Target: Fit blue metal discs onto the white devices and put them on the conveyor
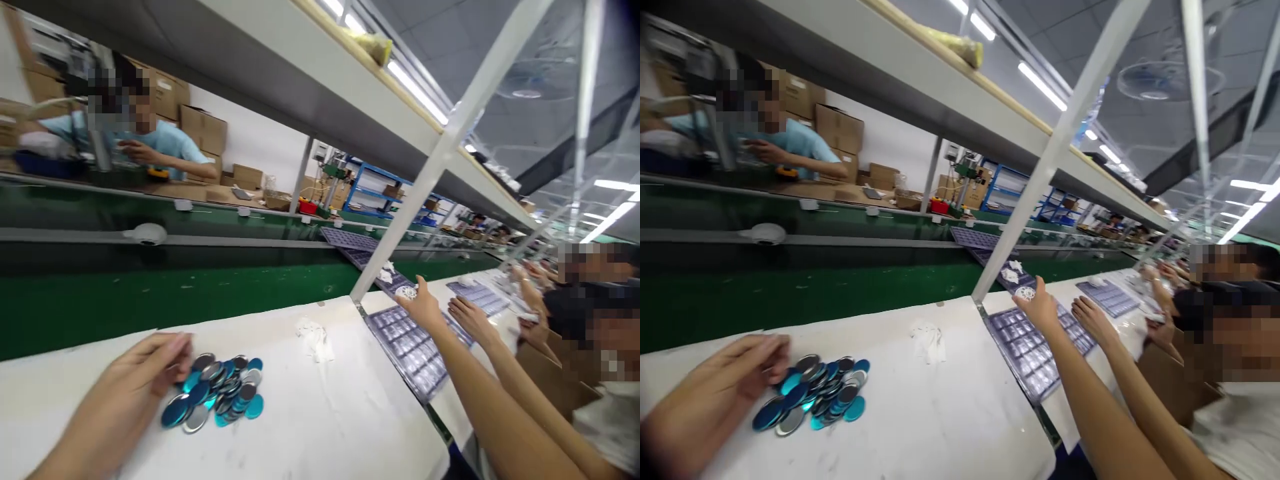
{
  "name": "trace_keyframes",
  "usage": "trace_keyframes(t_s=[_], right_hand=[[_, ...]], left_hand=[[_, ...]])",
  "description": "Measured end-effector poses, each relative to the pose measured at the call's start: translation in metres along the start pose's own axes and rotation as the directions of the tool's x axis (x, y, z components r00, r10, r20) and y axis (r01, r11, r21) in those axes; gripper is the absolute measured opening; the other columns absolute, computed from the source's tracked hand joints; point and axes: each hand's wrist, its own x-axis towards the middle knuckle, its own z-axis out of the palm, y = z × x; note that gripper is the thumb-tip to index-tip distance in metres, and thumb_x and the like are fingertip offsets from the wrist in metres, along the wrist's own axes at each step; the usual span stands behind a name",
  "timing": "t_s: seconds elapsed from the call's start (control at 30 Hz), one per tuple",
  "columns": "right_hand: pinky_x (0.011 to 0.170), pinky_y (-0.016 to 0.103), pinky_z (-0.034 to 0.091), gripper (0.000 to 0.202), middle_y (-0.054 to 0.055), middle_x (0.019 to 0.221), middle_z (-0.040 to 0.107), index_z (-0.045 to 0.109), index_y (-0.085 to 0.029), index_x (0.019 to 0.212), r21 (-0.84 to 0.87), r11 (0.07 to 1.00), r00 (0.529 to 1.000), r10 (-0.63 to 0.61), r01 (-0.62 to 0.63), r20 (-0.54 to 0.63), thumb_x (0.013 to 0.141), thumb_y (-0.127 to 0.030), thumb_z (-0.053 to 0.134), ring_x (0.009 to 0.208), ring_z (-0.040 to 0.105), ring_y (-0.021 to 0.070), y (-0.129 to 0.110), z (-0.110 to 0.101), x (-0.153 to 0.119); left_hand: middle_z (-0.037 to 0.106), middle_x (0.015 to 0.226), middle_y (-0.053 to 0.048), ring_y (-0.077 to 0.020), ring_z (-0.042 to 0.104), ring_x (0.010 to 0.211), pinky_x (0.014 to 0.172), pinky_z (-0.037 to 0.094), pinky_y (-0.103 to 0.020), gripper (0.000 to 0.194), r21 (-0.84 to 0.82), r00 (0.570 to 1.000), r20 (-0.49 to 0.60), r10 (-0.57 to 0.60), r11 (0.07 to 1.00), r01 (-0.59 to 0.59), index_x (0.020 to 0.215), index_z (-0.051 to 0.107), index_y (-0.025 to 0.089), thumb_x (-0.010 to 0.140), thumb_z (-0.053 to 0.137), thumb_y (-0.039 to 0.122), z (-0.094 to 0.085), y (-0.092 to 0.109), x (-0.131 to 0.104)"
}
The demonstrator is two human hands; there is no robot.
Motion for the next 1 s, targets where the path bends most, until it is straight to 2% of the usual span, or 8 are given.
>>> trace_keyframes(t_s=[0.07,0.1,0.23,0.3,0.47,0.67,0.8,1.0], right_hand=[[0.103,0.047,0.045,0.097,0.013,0.127,0.061,0.021,-0.022,0.155,0.12,0.97,0.97,-0.223,0.211,0.093,0.078,-0.038,0.078,0.12,0.058,0.0319,-0.043,0.009,-0.041],[0.103,0.049,0.044,0.102,0.012,0.128,0.06,0.016,-0.024,0.156,0.269,0.891,0.899,-0.413,0.366,0.147,0.076,-0.037,0.079,0.119,0.058,0.0315,-0.069,0.014,-0.066],[0.113,0.052,0.034,0.114,0.013,0.134,0.055,0.018,-0.025,0.156,0.68,0.458,0.438,-0.872,0.572,0.219,0.067,-0.041,0.087,0.132,0.046,0.0332,-0.173,0.031,-0.159],[0.116,0.055,0.026,0.111,0.012,0.135,0.056,0.016,-0.026,0.156,0.756,0.311,0.31,-0.939,0.576,0.151,0.07,-0.043,0.085,0.133,0.045,0.0322,-0.209,0.043,-0.178],[0.095,0.039,0.046,0.035,0.009,0.109,0.064,0.059,-0.023,0.13,0.651,0.557,0.561,-0.794,0.516,0.234,0.096,-0.02,0.054,0.107,0.057,0.0242,-0.223,0.084,-0.159],[0.084,0.036,0.046,0.023,0.006,0.094,0.06,0.075,-0.025,0.104,0.566,0.599,0.432,-0.801,0.567,0.414,0.085,-0.016,0.067,0.093,0.057,0.0241,-0.207,0.113,-0.156],[0.082,0.034,0.044,0.012,0.004,0.09,0.059,0.072,-0.021,0.088,0.601,0.608,0.457,-0.791,0.519,0.406,0.081,-0.013,0.068,0.092,0.055,0.0229,-0.209,0.116,-0.16],[0.051,0.022,0.034,0.015,-0.009,0.057,0.044,0.054,-0.022,0.08,0.731,0.595,0.553,-0.752,0.335,0.358,0.078,-0.007,0.056,0.052,0.043,0.0108,-0.203,0.105,-0.156]], left_hand=[[0.062,0.064,0.0,-0.0156,0.052,0.059,0.053,0.046,-0.026,0.035,-0.052,0.971,0.221,-0.093,0.993,0.107,0.083,0.069,0.019,0.086,0.063,0.054,0.016,0.006,-0.016],[0.063,0.066,-0.002,-0.0151,0.053,0.055,0.047,0.042,-0.025,0.037,-0.07,0.943,0.307,-0.126,0.986,0.154,0.086,0.069,0.018,0.086,0.061,0.055,0.023,0.007,-0.024],[0.073,0.085,-0.011,-0.0167,0.061,0.054,0.045,0.044,-0.024,0.049,-0.162,0.821,0.535,-0.201,0.929,0.333,0.113,0.066,0.017,0.092,0.05,0.058,0.039,0.005,-0.045],[0.072,0.073,-0.008,-0.0122,0.054,0.043,0.044,0.042,-0.023,0.047,-0.248,0.828,0.511,-0.23,0.883,0.398,0.108,0.067,0.016,0.093,0.049,0.057,0.038,0.007,-0.049],[0.054,0.042,0.0,-0.0092,0.035,0.033,0.04,0.036,-0.022,0.049,-0.398,0.929,0.306,-0.206,0.859,0.322,0.082,0.067,0.013,0.094,0.045,0.055,0.027,0.016,-0.037],[0.052,0.046,0.0,-0.0057,0.031,0.034,0.034,0.023,-0.016,0.05,-0.489,0.971,0.179,-0.158,0.842,0.227,0.081,0.066,0.011,0.094,0.047,0.056,0.023,0.013,-0.024],[0.052,0.05,0.002,-0.0064,0.035,0.036,0.034,0.027,-0.017,0.043,-0.487,0.98,0.134,-0.149,0.851,0.196,0.076,0.061,0.015,0.091,0.054,0.055,0.022,0.01,-0.025],[0.064,0.079,-0.004,-0.0165,0.058,0.061,0.055,0.05,-0.027,0.022,-0.498,0.986,0.165,-0.018,0.861,0.1,0.102,0.061,0.019,0.094,0.055,0.038,0.021,0.009,-0.025]])
